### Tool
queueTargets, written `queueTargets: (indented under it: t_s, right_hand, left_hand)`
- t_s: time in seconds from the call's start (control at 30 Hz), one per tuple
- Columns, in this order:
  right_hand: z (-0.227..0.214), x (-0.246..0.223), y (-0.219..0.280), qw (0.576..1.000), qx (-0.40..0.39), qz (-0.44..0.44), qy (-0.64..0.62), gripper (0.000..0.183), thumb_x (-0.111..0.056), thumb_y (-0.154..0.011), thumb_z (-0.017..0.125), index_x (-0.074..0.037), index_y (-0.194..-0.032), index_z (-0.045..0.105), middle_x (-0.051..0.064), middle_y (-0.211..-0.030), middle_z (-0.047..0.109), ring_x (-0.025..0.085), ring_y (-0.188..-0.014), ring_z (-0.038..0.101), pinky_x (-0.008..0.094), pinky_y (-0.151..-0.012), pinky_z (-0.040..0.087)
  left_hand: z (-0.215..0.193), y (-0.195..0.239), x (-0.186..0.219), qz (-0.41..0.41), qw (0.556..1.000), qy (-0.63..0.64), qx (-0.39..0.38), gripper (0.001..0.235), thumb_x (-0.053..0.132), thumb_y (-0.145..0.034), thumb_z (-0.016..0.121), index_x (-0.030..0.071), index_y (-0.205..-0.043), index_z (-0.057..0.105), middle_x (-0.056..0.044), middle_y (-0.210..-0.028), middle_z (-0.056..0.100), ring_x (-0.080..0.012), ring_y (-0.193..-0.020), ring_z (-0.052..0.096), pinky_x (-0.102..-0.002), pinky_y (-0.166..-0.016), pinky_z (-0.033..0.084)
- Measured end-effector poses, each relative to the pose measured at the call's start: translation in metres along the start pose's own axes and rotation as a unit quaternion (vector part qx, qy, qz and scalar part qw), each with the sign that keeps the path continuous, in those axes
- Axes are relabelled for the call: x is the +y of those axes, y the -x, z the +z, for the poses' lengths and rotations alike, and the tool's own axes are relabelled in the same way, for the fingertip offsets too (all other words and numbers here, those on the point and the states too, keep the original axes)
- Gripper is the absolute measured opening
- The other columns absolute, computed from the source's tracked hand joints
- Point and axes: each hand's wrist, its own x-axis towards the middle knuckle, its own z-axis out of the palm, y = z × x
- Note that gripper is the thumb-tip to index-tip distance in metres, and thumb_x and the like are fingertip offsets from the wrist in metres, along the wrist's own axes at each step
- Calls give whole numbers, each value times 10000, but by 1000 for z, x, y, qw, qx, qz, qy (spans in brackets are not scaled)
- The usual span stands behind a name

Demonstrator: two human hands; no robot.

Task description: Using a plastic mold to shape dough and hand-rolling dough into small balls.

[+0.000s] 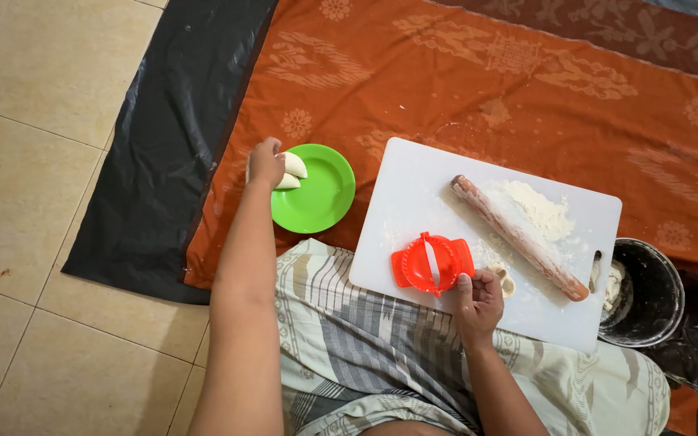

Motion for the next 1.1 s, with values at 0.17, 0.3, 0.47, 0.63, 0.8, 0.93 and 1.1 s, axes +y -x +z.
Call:
queueTargets:
  t_s: [0.17, 0.3, 0.47, 0.63, 0.8, 0.93, 1.1]
  right_hand:
    - [-8, 8, -4, 999, 5, 23, -27, 157, -144, -1054, 660, -28, -1097, 562, 97, -801, 679, 117, -664, 648, 277, -631, 549]
    - [2, -20, -10, 992, 29, 72, -100, 137, -148, -1080, 610, -48, -1120, 525, 59, -857, 657, 108, -698, 653, 254, -688, 583]
    - [17, 0, -17, 970, 25, 131, -201, 121, -165, -1079, 593, -81, -1153, 544, 84, -941, 679, 168, -773, 722, 294, -674, 631]
    - [24, -32, -24, 962, -36, 164, -215, 162, -121, -1058, 583, -69, -1210, 566, 110, -1011, 694, 180, -849, 727, 276, -703, 625]
    - [-24, -51, -20, 988, -119, 73, -61, 301, 49, -920, 699, 0, -1204, 610, 166, -1111, 747, 245, -1002, 751, 342, -825, 612]
    - [-65, -56, -20, 991, -121, 53, -22, 281, 33, -918, 709, 16, -1187, 630, 170, -1101, 749, 247, -1022, 747, 367, -872, 601]
    - [-127, -35, -16, 990, -117, 66, -39, 283, 51, -929, 681, 25, -1205, 625, 177, -1090, 739, 244, -1008, 741, 376, -888, 594]
  left_hand:
    - [-29, 40, 58, 75, 994, 15, 80, 220, 167, -949, 642, 152, -1163, 692, -129, -1103, 673, -395, -1060, 676, -521, -921, 535]
    - [-36, 105, 145, 198, 961, 184, 64, 234, 178, -994, 597, 48, -1165, 691, -226, -1059, 687, -448, -1060, 660, -535, -941, 513]
    - [-28, 205, 226, 155, 898, 322, -258, 568, 289, -851, 811, 78, -1337, 606, -248, -1188, 656, -428, -1096, 686, -469, -932, 556]
    - [38, 202, 215, 151, 857, 359, -337, 399, 183, -878, 772, 111, -1262, 690, -132, -984, 687, -262, -925, 697, -370, -817, 574]
    - [44, 133, 210, 85, 964, 246, -43, 348, 250, -839, 770, 140, -1165, 719, -147, -883, 697, -312, -830, 699, -423, -714, 553]
    - [44, 100, 238, 94, 972, 214, 4, 267, 237, -844, 760, 165, -1099, 725, -93, -907, 725, -279, -875, 729, -380, -760, 574]
    - [66, 79, 234, 240, 969, -24, 47, 267, 401, -814, 765, 205, -993, 736, -44, -938, 669, -312, -924, 678, -466, -809, 525]
